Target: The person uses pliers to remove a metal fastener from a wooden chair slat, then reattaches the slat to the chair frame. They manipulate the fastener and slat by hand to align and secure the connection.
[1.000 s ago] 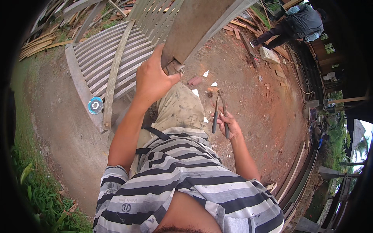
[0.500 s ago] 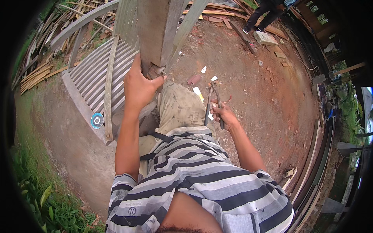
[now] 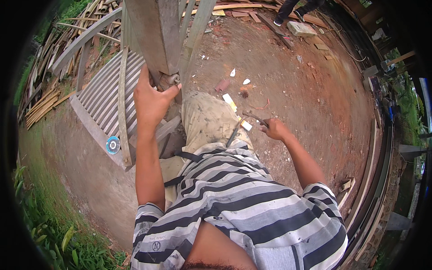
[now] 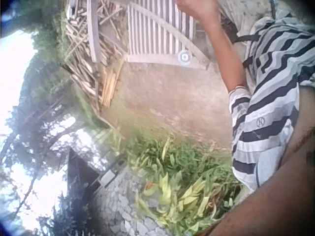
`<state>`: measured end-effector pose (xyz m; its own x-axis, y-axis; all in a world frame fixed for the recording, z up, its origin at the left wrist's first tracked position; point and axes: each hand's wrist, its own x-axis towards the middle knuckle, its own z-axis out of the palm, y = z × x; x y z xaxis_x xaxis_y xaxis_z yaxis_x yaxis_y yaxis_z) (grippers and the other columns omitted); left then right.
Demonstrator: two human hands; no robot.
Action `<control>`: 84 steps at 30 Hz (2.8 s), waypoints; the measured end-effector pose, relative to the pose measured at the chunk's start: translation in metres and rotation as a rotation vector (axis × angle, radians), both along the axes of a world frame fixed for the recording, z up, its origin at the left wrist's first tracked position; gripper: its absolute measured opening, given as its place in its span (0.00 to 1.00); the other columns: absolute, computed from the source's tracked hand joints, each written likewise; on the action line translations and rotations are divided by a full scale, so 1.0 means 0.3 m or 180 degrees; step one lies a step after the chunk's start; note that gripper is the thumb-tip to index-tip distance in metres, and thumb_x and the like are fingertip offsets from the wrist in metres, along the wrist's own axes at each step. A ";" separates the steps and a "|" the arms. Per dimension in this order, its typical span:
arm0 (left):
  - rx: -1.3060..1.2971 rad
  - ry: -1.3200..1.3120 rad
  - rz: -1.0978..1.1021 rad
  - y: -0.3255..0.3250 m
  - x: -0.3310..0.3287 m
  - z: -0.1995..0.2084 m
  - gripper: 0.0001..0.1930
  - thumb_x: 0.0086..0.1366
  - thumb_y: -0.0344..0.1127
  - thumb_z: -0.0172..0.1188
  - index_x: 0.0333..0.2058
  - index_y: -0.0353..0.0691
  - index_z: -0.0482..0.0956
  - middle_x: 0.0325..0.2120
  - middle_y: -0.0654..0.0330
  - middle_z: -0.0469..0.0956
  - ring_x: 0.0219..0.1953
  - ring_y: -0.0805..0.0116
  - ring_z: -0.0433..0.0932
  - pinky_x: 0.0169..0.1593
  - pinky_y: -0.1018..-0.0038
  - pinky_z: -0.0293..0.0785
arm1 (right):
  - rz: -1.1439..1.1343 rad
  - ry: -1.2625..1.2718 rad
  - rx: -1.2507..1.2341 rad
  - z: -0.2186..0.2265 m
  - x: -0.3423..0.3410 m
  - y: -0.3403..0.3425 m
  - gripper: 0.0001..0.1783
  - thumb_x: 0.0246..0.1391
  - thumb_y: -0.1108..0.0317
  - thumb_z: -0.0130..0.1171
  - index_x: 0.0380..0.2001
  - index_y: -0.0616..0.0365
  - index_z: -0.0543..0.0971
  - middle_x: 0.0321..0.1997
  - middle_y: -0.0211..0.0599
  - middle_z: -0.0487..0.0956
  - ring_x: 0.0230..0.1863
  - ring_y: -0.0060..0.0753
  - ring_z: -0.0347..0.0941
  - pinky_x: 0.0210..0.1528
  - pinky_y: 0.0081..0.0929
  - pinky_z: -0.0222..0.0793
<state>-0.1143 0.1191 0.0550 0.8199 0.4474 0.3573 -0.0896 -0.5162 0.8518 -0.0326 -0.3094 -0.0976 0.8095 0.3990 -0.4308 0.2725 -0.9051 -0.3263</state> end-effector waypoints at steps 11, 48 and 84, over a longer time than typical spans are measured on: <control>-0.0069 -0.0037 -0.0158 0.006 0.015 -0.015 0.38 0.45 0.37 0.77 0.56 0.35 0.73 0.41 0.43 0.85 0.45 0.39 0.84 0.50 0.57 0.78 | -0.0334 0.0084 -0.0087 -0.331 -0.084 -0.027 0.18 0.63 0.60 0.57 0.52 0.52 0.84 0.48 0.54 0.85 0.52 0.60 0.81 0.54 0.51 0.74; 0.0147 0.0102 0.0146 0.021 -0.001 -0.013 0.38 0.45 0.38 0.74 0.57 0.38 0.72 0.36 0.45 0.85 0.40 0.40 0.85 0.46 0.55 0.79 | 0.0242 0.1138 0.2405 0.402 -0.125 0.561 0.24 0.77 0.61 0.47 0.68 0.61 0.69 0.42 0.41 0.85 0.32 0.22 0.78 0.36 0.23 0.76; 0.0075 0.0118 0.0013 0.017 -0.018 -0.007 0.43 0.44 0.37 0.73 0.62 0.38 0.69 0.32 0.44 0.82 0.38 0.42 0.84 0.46 0.55 0.78 | 0.0789 -0.2029 0.0494 0.670 -0.305 0.647 0.54 0.44 0.93 0.47 0.76 0.43 0.61 0.74 0.63 0.58 0.77 0.76 0.48 0.76 0.62 0.52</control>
